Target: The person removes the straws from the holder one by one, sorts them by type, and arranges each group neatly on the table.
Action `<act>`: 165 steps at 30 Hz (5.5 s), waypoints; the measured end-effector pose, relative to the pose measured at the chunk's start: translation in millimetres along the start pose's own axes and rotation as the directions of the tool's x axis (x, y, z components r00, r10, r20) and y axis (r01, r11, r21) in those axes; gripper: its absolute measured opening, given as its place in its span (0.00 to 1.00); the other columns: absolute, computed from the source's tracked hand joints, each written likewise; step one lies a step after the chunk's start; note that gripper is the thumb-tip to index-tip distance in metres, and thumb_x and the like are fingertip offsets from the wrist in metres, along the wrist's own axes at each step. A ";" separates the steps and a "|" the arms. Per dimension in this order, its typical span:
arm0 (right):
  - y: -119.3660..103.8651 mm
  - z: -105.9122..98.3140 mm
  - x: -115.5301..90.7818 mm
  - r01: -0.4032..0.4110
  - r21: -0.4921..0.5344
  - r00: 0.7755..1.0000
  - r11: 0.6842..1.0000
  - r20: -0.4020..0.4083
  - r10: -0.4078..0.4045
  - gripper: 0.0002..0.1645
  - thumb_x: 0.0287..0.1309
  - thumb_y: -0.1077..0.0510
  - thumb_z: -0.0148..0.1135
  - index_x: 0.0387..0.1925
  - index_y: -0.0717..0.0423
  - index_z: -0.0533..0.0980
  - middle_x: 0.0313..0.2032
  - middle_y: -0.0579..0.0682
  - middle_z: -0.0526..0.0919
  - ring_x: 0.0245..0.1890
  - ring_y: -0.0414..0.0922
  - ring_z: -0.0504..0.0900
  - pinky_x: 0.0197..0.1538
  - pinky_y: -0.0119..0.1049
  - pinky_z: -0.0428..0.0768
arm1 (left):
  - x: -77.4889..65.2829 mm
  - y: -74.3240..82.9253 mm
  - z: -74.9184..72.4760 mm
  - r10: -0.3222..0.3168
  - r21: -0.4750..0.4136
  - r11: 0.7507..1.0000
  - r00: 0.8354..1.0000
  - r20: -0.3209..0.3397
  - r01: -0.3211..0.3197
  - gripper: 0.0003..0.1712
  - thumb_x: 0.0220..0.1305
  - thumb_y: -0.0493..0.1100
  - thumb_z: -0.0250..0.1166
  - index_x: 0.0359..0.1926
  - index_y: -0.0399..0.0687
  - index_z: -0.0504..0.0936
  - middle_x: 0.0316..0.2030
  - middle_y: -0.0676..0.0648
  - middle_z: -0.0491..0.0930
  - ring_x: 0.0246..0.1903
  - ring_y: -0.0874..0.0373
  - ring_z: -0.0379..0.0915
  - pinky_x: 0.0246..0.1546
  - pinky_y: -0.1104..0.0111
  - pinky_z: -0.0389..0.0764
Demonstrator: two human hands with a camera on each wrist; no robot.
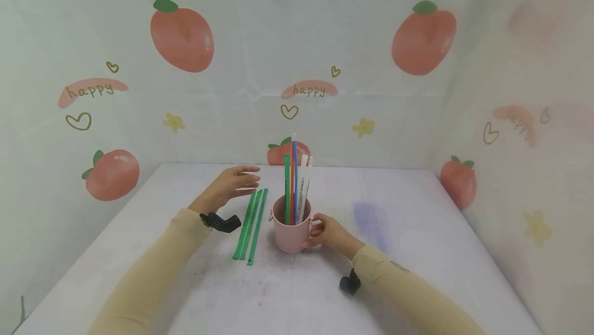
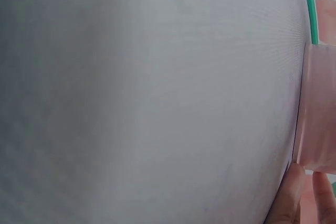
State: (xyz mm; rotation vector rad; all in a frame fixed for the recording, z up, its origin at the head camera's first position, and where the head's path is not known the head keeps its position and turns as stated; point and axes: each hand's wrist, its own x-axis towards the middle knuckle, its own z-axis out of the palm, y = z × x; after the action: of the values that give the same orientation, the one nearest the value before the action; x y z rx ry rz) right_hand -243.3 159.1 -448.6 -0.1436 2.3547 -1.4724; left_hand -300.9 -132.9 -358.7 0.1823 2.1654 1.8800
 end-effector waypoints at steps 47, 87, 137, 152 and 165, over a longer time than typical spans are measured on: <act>1.3 1.5 -0.1 -0.025 0.004 0.999 1.000 -0.023 0.025 0.53 0.43 0.63 0.77 0.68 0.70 0.58 0.48 0.60 0.79 0.47 0.48 0.79 0.59 0.47 0.77 | 6.2 -8.8 73.3 0.052 0.110 0.992 0.998 0.028 -0.054 0.22 0.60 0.37 0.68 0.55 0.41 0.78 0.51 0.41 0.81 0.51 0.50 0.77 0.55 0.55 0.78; -1.1 1.1 -2.2 -0.038 -0.007 0.999 0.999 -0.019 0.038 0.52 0.46 0.64 0.76 0.68 0.71 0.56 0.49 0.60 0.78 0.46 0.47 0.78 0.59 0.47 0.77 | 6.9 -11.4 79.3 0.107 -0.001 0.994 0.993 -0.056 -0.107 0.17 0.62 0.35 0.66 0.53 0.38 0.78 0.45 0.40 0.83 0.43 0.57 0.80 0.52 0.61 0.81; -2.6 1.4 -1.3 -0.017 -0.008 1.000 1.000 -0.021 0.017 0.51 0.43 0.65 0.77 0.67 0.71 0.59 0.46 0.58 0.79 0.44 0.45 0.78 0.56 0.43 0.78 | 0.0 16.3 52.9 0.118 -0.220 0.964 0.980 -0.162 -0.152 0.18 0.65 0.32 0.61 0.55 0.36 0.74 0.40 0.47 0.75 0.38 0.58 0.79 0.51 0.54 0.81; -2.9 1.6 -2.7 -0.030 -0.008 0.999 1.000 -0.015 0.030 0.52 0.44 0.64 0.77 0.68 0.71 0.57 0.47 0.59 0.78 0.44 0.45 0.78 0.58 0.45 0.77 | -4.0 28.4 41.3 0.124 -0.310 0.935 0.977 -0.171 -0.173 0.25 0.67 0.34 0.60 0.63 0.45 0.69 0.36 0.51 0.76 0.38 0.61 0.80 0.49 0.57 0.82; -0.6 0.8 -1.2 -0.028 -0.005 0.999 1.000 -0.015 0.028 0.51 0.43 0.64 0.77 0.66 0.70 0.59 0.46 0.58 0.78 0.43 0.45 0.78 0.56 0.43 0.78 | -6.2 36.6 28.4 0.140 -0.309 0.932 0.975 -0.172 -0.188 0.26 0.67 0.34 0.60 0.65 0.46 0.68 0.38 0.50 0.77 0.40 0.60 0.80 0.51 0.59 0.81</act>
State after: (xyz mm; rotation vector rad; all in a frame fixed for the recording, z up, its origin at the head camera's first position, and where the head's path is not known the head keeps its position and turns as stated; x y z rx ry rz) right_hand -241.9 158.5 -448.0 -0.1003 2.3626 -1.4599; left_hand -289.9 -102.1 -325.4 0.1668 1.9405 2.3832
